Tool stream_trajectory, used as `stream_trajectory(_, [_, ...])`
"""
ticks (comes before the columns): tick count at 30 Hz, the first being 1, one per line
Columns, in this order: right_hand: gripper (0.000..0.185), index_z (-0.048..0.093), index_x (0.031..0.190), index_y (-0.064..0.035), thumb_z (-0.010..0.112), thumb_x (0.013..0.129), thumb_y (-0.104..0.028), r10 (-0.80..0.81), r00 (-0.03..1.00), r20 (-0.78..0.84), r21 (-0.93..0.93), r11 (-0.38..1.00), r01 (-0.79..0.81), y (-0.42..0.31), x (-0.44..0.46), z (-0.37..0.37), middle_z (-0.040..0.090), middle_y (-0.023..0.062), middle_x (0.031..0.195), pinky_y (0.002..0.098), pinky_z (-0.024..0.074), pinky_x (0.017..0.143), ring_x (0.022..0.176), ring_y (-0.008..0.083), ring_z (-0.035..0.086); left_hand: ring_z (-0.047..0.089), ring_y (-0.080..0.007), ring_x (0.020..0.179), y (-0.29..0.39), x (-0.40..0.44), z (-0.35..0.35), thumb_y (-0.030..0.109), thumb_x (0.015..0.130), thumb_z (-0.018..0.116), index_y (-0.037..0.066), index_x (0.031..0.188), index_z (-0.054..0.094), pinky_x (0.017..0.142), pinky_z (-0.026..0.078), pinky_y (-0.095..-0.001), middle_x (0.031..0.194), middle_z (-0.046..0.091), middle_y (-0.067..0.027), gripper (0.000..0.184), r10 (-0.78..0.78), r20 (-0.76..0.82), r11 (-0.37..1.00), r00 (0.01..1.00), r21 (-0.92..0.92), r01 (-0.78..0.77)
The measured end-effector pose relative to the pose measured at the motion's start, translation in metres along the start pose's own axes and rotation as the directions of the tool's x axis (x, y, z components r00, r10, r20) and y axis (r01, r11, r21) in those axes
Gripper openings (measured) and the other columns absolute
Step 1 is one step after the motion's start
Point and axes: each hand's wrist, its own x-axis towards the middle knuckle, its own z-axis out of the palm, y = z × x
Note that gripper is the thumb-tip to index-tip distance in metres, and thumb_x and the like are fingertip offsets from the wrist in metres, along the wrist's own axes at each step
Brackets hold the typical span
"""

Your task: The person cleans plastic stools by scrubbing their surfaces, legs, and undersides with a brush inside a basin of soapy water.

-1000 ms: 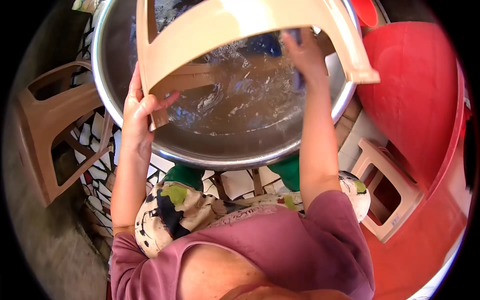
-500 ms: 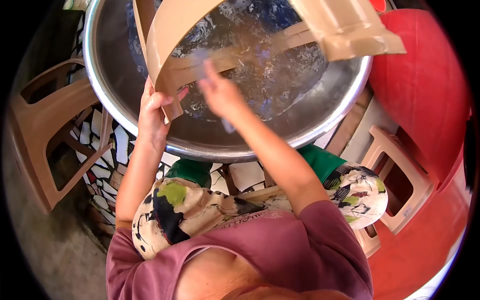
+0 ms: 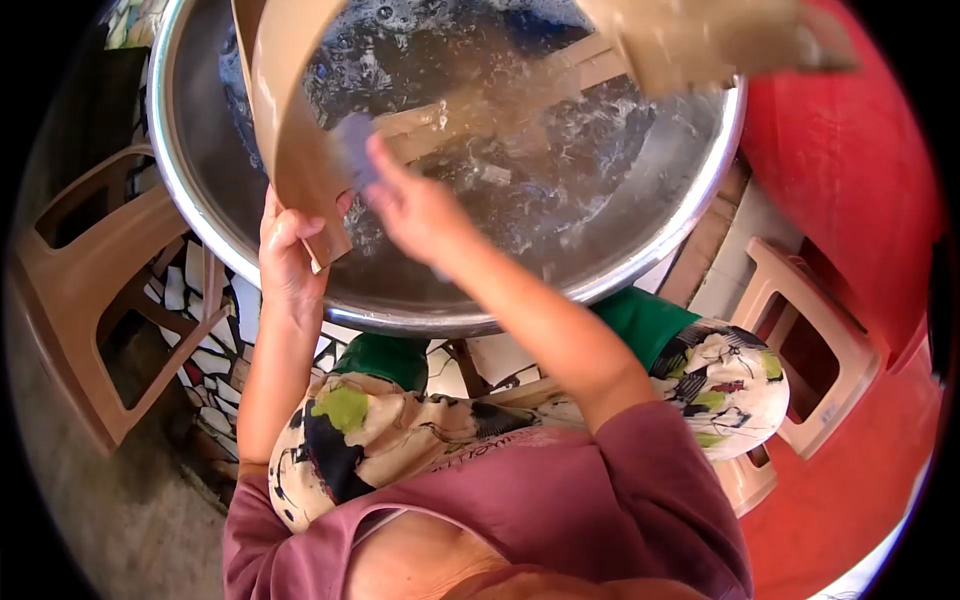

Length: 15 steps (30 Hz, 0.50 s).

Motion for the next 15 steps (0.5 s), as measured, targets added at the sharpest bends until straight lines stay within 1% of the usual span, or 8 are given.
stream_trajectory(1, [0.058, 0.031, 0.143, -0.0336, 0.057, 0.092, -0.028, 0.044, 0.998, -0.048, 0.070, 0.997, -0.041, 0.023, 0.012, -0.012, 0.065, 0.0225, 0.085, 0.0355, 0.0499, 0.071, 0.071, 0.0310, 0.064, 0.052, -0.0288, 0.113, 0.003, -0.002, 0.003, 0.009, 0.055, 0.052, 0.002, 0.131, 0.041, 0.100, 0.041, -0.0442, 0.122, 0.052, -0.0140, 0.077, -0.004, 0.004, 1.000, 1.000, 0.006, 0.004])
stream_trajectory(3, [0.050, 0.038, 0.141, -0.0117, 0.049, 0.094, -0.026, 0.223, 0.970, -0.099, -0.082, 0.970, -0.231, 0.052, 0.034, -0.051, 0.065, 0.0220, 0.091, 0.0355, 0.0496, 0.069, 0.074, 0.0300, 0.064, 0.050, -0.0331, 0.116, 0.006, -0.005, 0.008, 0.012, 0.057, 0.058, -0.002, 0.126, 0.044, 0.099, 0.041, -0.0495, 0.121, 0.052, -0.0164, 0.071, 0.015, 0.024, 0.999, 1.000, -0.033, -0.015])
stream_trajectory(4, [0.049, 0.039, 0.139, -0.0055, 0.047, 0.095, -0.025, 0.118, 0.973, -0.197, -0.162, 0.975, -0.151, 0.066, 0.036, -0.057, 0.065, 0.0222, 0.097, 0.0364, 0.0493, 0.073, 0.080, 0.0300, 0.065, 0.050, -0.0331, 0.116, 0.007, -0.006, 0.011, 0.012, 0.057, 0.058, -0.002, 0.126, 0.044, 0.099, 0.041, -0.0495, 0.121, 0.052, -0.0164, 0.071, 0.023, 0.033, 0.999, 0.999, -0.040, -0.022])
stream_trajectory(6, [0.050, 0.037, 0.139, -0.0045, 0.047, 0.095, -0.025, 0.183, 0.948, -0.259, -0.169, 0.958, -0.231, 0.082, 0.041, -0.057, 0.063, 0.0223, 0.104, 0.0375, 0.0477, 0.080, 0.091, 0.0322, 0.063, 0.052, -0.0290, 0.114, 0.009, -0.009, 0.013, 0.011, 0.055, 0.055, 0.002, 0.130, 0.042, 0.101, 0.041, -0.0445, 0.122, 0.052, -0.0141, 0.077, 0.024, 0.050, 1.000, 0.998, -0.002, -0.024])
stream_trajectory(8, [0.053, 0.034, 0.142, -0.0078, 0.048, 0.094, -0.025, 0.426, 0.905, -0.016, 0.059, 0.904, -0.424, 0.039, 0.034, -0.057, 0.061, 0.0239, 0.110, 0.0382, 0.0465, 0.085, 0.099, 0.0374, 0.061, 0.051, -0.0290, 0.116, 0.011, -0.007, 0.016, 0.011, 0.055, 0.055, 0.002, 0.130, 0.041, 0.101, 0.041, -0.0442, 0.122, 0.052, -0.0141, 0.078, 0.021, 0.051, 1.000, 0.998, -0.006, -0.021])
stream_trajectory(13, [0.056, 0.031, 0.143, -0.0355, 0.055, 0.092, -0.032, -0.137, 0.988, -0.067, 0.029, 0.990, 0.139, -0.001, -0.002, -0.004, 0.064, 0.0258, 0.095, 0.0382, 0.0489, 0.081, 0.087, 0.0372, 0.065, 0.050, -0.0293, 0.117, 0.014, -0.005, 0.015, 0.010, 0.054, 0.055, 0.001, 0.130, 0.041, 0.100, 0.041, -0.0433, 0.122, 0.052, -0.0143, 0.078, 0.055, 0.052, 0.997, 0.997, 0.055, -0.058])
stream_trajectory(14, [0.055, 0.032, 0.144, -0.0280, 0.053, 0.094, -0.032, 0.197, 0.972, 0.130, -0.020, 0.980, -0.196, 0.002, 0.009, -0.022, 0.061, 0.0230, 0.114, 0.0331, 0.0441, 0.092, 0.107, 0.0368, 0.060, 0.050, -0.0293, 0.117, 0.015, -0.005, 0.016, 0.010, 0.054, 0.055, 0.001, 0.130, 0.041, 0.100, 0.041, -0.0433, 0.122, 0.052, -0.0143, 0.078, 0.055, 0.057, 0.996, 0.997, 0.066, -0.058])
stream_trajectory(15, [0.054, 0.033, 0.144, -0.0270, 0.052, 0.094, -0.033, 0.238, 0.970, 0.049, 0.024, 0.971, -0.239, 0.023, 0.023, -0.034, 0.062, 0.0231, 0.111, 0.0336, 0.0451, 0.090, 0.104, 0.0360, 0.061, 0.050, -0.0294, 0.117, 0.017, -0.007, 0.016, 0.010, 0.054, 0.055, 0.001, 0.130, 0.041, 0.100, 0.041, -0.0434, 0.123, 0.052, -0.0143, 0.078, 0.033, 0.027, 0.998, 0.999, 0.054, -0.035])
